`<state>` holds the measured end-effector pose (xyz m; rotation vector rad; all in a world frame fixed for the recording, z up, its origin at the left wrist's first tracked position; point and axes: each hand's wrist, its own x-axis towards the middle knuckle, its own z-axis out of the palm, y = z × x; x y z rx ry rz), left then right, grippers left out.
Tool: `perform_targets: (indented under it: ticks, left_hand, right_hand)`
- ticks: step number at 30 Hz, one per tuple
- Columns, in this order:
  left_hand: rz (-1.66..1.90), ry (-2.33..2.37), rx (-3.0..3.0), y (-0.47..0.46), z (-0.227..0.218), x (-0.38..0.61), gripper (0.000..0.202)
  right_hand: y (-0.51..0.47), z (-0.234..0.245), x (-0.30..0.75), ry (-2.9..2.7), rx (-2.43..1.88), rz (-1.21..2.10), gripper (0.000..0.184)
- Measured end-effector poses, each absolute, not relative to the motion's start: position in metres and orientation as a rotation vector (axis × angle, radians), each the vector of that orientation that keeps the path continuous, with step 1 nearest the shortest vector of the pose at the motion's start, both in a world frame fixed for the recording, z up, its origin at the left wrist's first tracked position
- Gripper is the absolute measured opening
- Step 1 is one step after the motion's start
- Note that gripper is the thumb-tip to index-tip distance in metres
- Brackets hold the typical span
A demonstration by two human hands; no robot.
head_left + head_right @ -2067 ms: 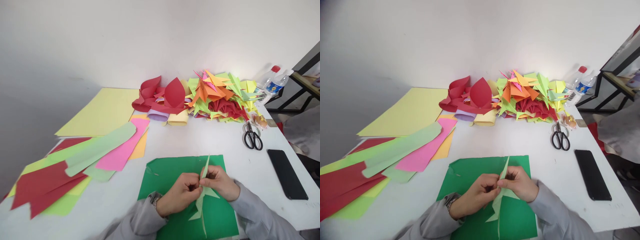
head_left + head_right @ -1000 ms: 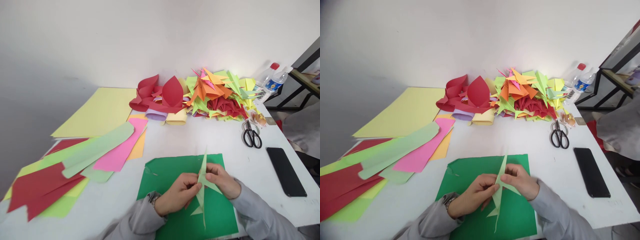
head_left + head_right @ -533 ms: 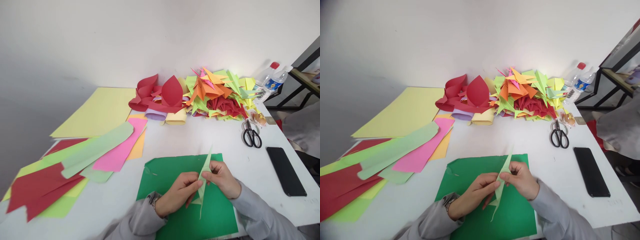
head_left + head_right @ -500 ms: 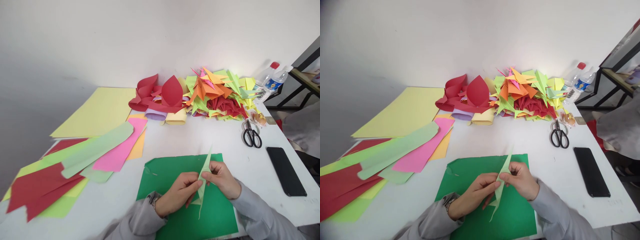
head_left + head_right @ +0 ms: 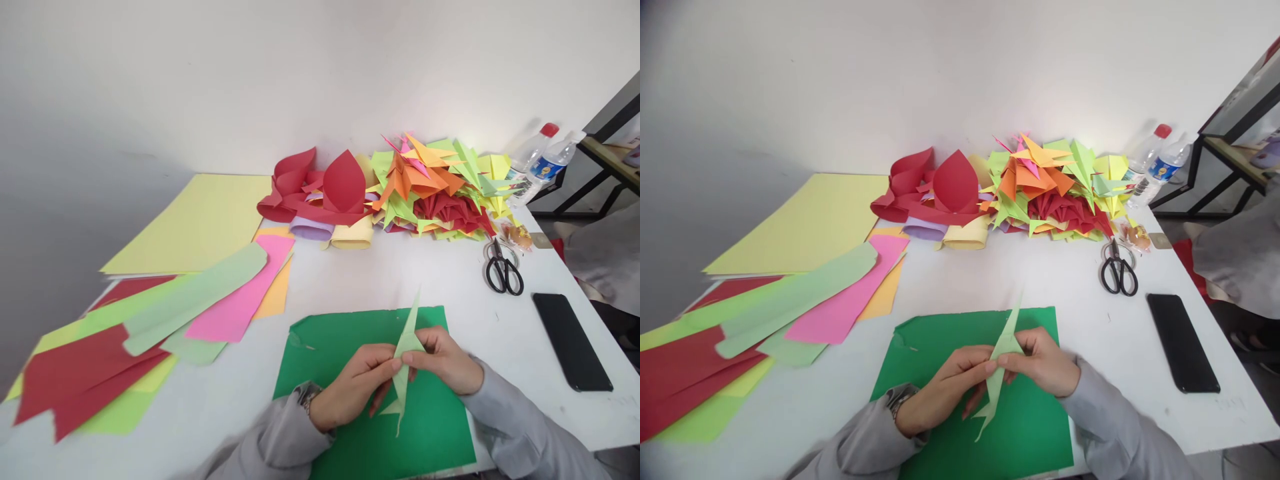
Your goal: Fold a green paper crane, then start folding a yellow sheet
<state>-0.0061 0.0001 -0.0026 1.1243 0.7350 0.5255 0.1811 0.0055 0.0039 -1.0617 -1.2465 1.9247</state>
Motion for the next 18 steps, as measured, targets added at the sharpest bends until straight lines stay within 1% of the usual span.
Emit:
perform_targets:
  ticks: [7, 13, 18]
  left_hand:
    - [0.545, 0.725, 1.105, 0.0012, -0.0012, -0.0054, 0.049]
    - [0.492, 0.735, 1.083, 0.0011, -0.0018, -0.0062, 0.047]
    - [0.501, 0.752, 1.102, 0.0004, -0.0027, -0.0063, 0.049]
  right_hand:
    - [0.0072, 0.0033, 0.1810, -1.236, -1.063, 1.929, 0.038]
    - [0.0086, 0.0067, 0.1794, -1.178, -1.072, 1.925, 0.040]
    - [0.0067, 0.0018, 0.1799, -1.132, -1.101, 1.964, 0.033]
